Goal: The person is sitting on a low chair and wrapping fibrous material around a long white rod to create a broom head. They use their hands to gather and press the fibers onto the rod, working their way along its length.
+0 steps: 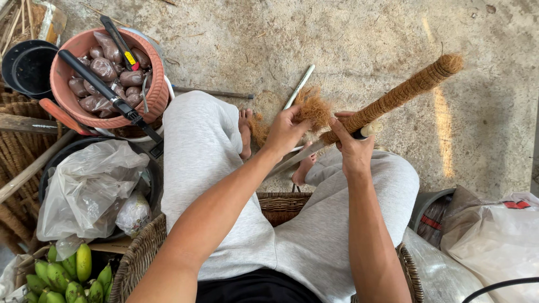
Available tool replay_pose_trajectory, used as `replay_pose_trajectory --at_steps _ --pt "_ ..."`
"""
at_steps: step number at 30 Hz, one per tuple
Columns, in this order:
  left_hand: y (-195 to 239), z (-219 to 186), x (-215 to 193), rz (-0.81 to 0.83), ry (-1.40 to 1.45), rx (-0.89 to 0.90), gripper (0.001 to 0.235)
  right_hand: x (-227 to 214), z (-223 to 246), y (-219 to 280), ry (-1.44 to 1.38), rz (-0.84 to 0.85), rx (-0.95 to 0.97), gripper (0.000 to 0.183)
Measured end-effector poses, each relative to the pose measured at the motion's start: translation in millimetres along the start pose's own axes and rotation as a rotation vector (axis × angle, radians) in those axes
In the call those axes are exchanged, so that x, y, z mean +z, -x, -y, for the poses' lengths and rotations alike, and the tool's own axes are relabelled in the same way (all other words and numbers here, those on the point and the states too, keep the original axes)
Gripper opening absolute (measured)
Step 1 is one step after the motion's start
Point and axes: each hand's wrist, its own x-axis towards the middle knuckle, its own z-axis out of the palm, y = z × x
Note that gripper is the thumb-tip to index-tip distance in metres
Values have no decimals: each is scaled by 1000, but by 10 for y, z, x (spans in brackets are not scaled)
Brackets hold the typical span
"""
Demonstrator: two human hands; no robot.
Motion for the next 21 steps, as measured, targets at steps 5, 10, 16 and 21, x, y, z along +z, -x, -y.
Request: replay_pose_trajectory --at_steps 5,10,16,21 --pt "16 -112 -198 -16 23 65 34 27 78 78 134 140 -144 37" --pt "118 -285 -190 153 1 -48 39 48 25 112 77 158 -217 23" --pt "108 -309 -129 141 -5 -137 33 -71 -69 -33 13 48 -164 10" --pt "14 -238 -247 56 226 -108 29 -129 -115 -132 -64 -116 -147 17"
